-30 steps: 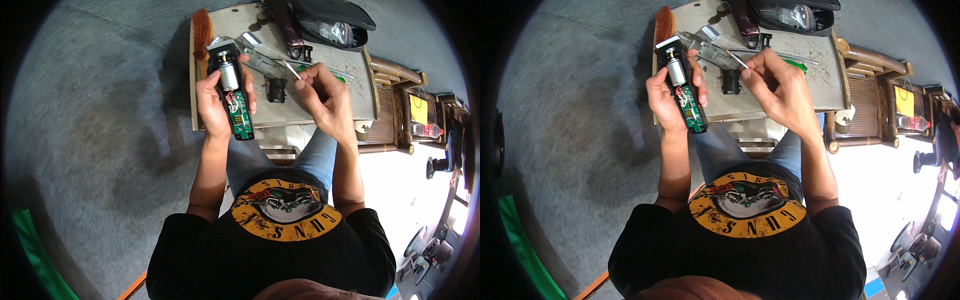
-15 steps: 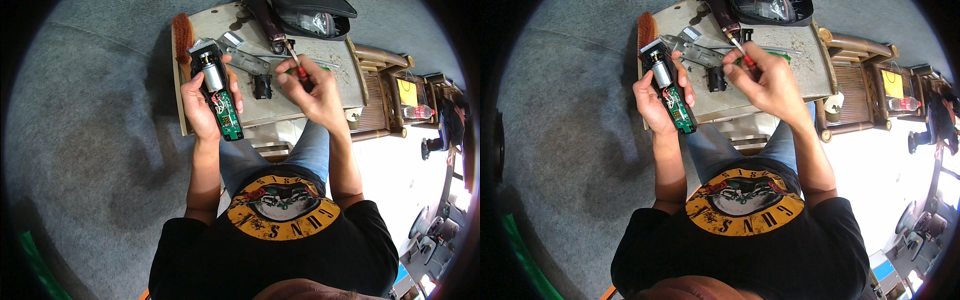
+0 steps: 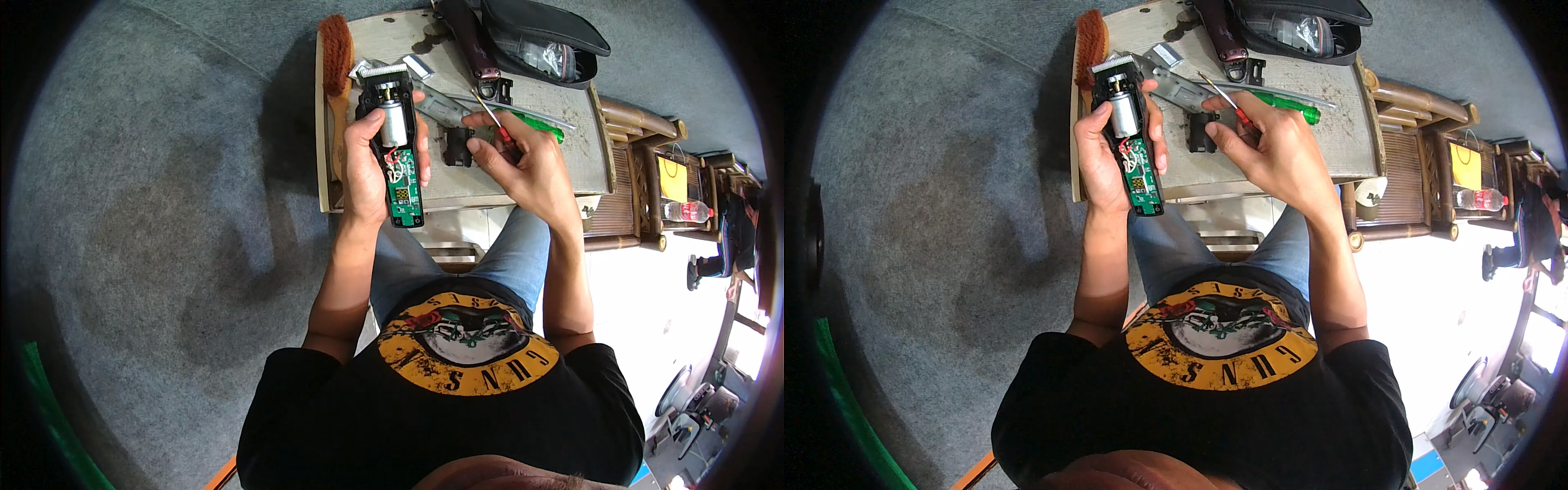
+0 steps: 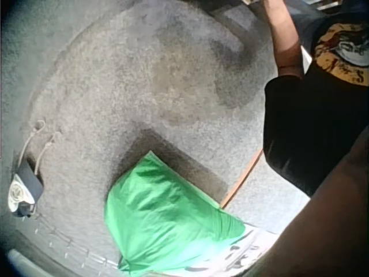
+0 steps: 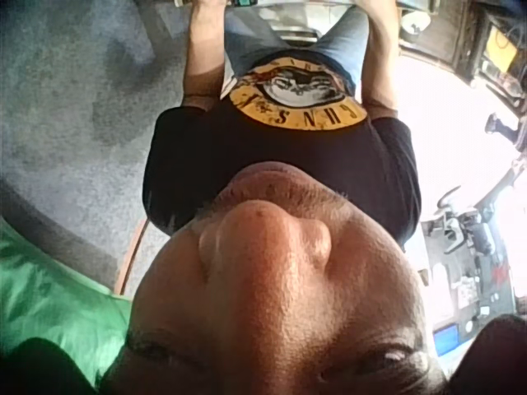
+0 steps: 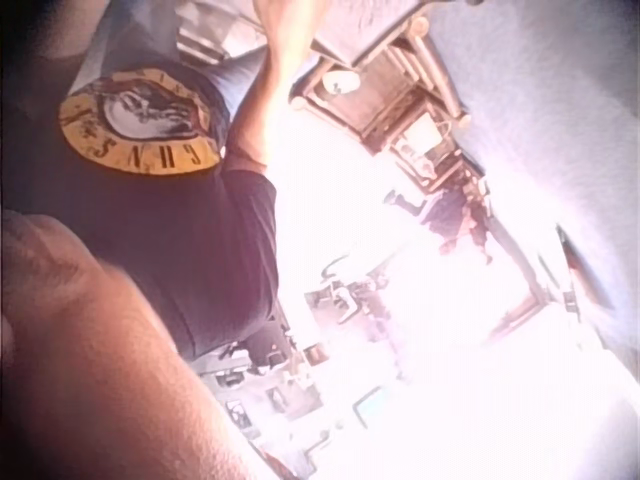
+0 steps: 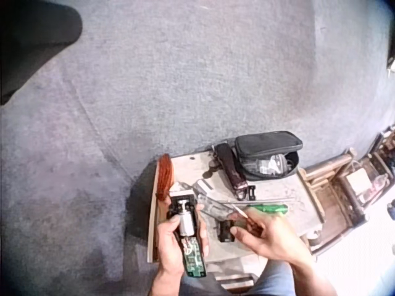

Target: The person uses a screwdriver to remove and replace screws from the internal motor assembly of a disassembled hair clipper, then uses pliers to adjust small metal components near the blade.

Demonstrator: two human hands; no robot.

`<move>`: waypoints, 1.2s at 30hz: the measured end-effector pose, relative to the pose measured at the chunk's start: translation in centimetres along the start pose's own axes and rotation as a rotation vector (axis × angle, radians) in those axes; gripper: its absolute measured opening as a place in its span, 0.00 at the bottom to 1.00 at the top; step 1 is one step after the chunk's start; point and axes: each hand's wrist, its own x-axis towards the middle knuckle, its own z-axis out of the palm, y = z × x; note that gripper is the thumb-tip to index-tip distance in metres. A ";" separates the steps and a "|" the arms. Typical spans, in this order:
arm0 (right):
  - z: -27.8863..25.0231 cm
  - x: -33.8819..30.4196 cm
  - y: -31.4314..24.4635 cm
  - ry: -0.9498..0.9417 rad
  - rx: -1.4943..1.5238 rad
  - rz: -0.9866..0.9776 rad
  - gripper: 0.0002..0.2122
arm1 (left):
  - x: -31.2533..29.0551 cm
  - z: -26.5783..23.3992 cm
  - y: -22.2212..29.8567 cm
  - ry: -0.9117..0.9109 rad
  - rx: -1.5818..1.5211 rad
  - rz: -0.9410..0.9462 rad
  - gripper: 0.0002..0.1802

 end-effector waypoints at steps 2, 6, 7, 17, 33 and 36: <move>0.1 0.0 0.0 0.006 0.012 0.003 0.13 | 0.0 -0.1 -0.1 0.006 0.000 -0.006 0.36; -0.2 0.1 -0.2 -0.008 0.029 0.012 0.12 | 0.1 0.1 -0.2 0.023 0.008 0.011 0.36; -0.3 0.1 -0.1 -0.008 0.031 0.003 0.12 | 0.2 0.2 -0.1 0.017 0.019 0.020 0.36; -0.7 0.1 -0.6 -0.069 -0.065 -0.092 0.22 | -0.1 0.8 0.2 0.099 0.042 -0.061 0.26; -0.9 0.0 0.0 -0.110 -0.179 -0.117 0.25 | 0.0 0.5 0.0 0.081 0.041 -0.020 0.31; -1.2 0.1 0.0 -0.132 -0.089 -0.054 0.25 | 0.0 0.7 -0.1 0.073 0.035 -0.007 0.31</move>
